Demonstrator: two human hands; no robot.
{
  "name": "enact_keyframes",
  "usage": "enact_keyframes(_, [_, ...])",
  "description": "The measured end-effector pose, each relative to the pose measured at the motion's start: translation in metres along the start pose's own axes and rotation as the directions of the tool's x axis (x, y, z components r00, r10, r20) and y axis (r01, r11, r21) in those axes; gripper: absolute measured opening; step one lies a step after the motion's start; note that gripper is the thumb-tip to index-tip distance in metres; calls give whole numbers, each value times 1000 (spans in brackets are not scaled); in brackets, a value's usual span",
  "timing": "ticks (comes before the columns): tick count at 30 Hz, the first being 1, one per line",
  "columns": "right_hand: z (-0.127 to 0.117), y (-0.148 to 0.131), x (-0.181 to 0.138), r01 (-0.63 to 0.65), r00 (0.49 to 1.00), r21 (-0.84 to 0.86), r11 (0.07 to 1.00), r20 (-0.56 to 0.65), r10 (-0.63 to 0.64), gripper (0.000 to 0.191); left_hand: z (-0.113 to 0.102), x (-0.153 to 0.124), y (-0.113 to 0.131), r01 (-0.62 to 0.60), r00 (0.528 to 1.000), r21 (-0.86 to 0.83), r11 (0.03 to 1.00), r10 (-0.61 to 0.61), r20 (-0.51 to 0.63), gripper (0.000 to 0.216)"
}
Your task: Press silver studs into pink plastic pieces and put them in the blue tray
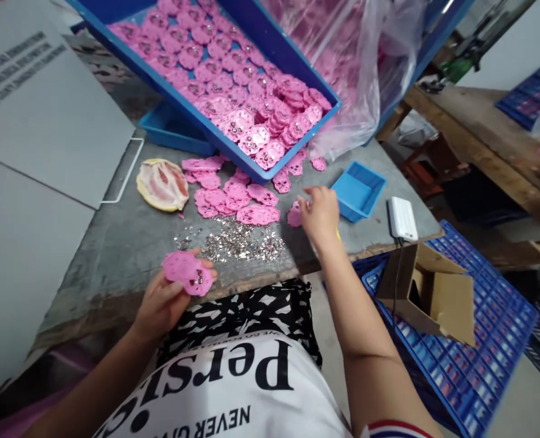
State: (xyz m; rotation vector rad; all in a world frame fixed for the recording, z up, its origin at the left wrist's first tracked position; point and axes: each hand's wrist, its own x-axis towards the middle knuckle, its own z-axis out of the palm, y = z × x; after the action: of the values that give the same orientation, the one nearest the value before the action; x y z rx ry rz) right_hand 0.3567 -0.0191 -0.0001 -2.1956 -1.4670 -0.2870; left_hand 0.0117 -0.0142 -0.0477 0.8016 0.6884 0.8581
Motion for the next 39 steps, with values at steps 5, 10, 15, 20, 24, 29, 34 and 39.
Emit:
enact_keyframes(5, [-20, 72, 2, -207, 973, -243, 948, 47, 224, 36, 6, 2, -5, -42, 999, 21, 999, 42, -25, 61])
enact_keyframes(10, [-18, 90, -17, -167, 985, -217, 962, 14, 174, 37, 6, 4, -7, -27, 999, -12, 1000, 28, 38, 65])
enact_keyframes(15, [-16, 88, -16, -141, 990, -135, 981, -36, 137, 31, 3, 8, -7, -69, 996, -46, 997, 71, 56, 66])
enact_keyframes(20, [-9, 15, -33, 127, 987, 163, 978, -117, -109, 21, 8, 7, -4, -44, 998, -161, 986, 50, 29, 66])
enact_keyframes(24, [6, -72, -64, 287, 890, 432, 855, 209, -405, 18, 11, 2, 5, -16, 999, -254, 967, 23, 23, 67])
enact_keyframes(29, [26, -124, -80, 380, 785, 432, 818, 317, -532, 18, 10, -7, 16, -12, 999, -297, 955, 27, 47, 67])
enact_keyframes(34, [32, -135, -77, 432, 756, 371, 822, 348, -555, 20, 3, -14, 20, -35, 998, -298, 954, 49, 38, 65])
enact_keyframes(39, [40, -147, -70, 425, 767, 332, 842, 362, -530, 20, -12, -20, 29, -97, 993, -249, 964, 78, -87, 63])
